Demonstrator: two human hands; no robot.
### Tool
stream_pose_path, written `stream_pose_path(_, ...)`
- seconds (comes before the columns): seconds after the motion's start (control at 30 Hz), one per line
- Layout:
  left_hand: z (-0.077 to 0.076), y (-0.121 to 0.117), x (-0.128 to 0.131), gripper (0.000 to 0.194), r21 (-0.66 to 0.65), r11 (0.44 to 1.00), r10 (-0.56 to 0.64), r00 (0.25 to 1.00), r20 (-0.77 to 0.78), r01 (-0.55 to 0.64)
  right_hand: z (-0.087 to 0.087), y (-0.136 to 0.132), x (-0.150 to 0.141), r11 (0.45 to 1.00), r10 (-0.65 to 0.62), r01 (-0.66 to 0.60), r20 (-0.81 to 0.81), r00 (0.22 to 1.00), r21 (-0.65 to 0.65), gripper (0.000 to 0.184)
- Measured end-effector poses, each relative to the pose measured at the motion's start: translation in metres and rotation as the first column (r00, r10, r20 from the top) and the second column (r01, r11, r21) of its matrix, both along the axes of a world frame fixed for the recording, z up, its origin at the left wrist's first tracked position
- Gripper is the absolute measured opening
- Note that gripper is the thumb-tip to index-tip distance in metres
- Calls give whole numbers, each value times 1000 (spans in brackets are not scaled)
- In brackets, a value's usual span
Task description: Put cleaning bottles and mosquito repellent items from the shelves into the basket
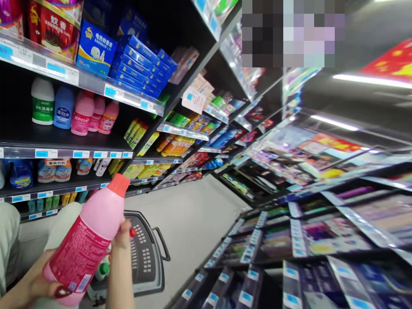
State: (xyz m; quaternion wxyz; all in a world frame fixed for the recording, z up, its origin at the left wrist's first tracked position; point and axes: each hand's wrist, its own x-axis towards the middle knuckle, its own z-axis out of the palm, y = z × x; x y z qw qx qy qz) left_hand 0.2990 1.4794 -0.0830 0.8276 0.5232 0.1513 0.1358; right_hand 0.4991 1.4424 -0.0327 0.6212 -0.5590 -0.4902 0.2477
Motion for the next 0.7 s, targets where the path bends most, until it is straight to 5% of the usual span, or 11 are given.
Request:
stream_pose_path(0.13,4,3,8,54,61,998,24,1000,3,-24,61,-17,36,992,-117,121,134,984,-24,67)
stream_pose_path(0.23,-2,1,7,48,134,988,73,997,7,-73,99,-20,49,990,-48,79,246,968,-120,59)
stream_pose_path(0.47,-18,12,11,47,424,903,-45,996,-71,71,135,-41,38,952,187,-28,509,840,-304,34)
stream_pose_path(0.57,-41,19,15,61,682,727,43,986,-160,79,127,-67,30,903,193,129,653,732,-410,26)
stream_pose_path(0.7,-86,27,19,61,956,254,336,913,-232,149,85,-100,47,770,204,379,760,618,-514,19)
